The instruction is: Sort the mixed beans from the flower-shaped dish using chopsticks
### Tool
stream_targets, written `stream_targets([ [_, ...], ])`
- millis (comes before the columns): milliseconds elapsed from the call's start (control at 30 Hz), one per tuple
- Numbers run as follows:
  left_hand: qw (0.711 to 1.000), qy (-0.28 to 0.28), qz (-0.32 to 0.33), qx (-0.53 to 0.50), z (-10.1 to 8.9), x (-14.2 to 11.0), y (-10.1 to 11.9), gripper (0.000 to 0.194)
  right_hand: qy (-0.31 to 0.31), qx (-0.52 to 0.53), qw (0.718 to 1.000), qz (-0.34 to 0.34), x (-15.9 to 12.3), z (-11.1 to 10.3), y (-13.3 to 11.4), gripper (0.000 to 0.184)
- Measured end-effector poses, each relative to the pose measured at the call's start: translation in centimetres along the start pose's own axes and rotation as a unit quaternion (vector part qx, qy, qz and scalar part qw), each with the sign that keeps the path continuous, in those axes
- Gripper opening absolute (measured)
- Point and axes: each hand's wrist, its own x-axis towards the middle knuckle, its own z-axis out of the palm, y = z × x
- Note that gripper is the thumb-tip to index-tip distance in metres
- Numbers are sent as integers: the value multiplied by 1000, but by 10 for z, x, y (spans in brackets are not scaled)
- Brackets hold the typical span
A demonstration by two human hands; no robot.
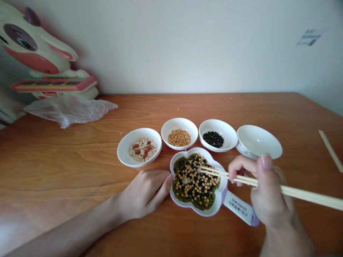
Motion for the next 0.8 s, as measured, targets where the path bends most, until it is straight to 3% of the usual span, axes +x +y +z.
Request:
stream_targets([
  [500, 1000, -7, 4, -10, 2, -1, -2, 36, 103, -1, 995, -19, 1, 2, -7, 86],
  [667, 1000, -9, -3, -12, 1, -1, -1, 37, 165, 47, 983, -57, 4, 9, -5, 94],
  [800, 1000, -17, -12, -7, 1, -3, -2, 39, 246, 25, 968, -46, 8, 22, -14, 95],
])
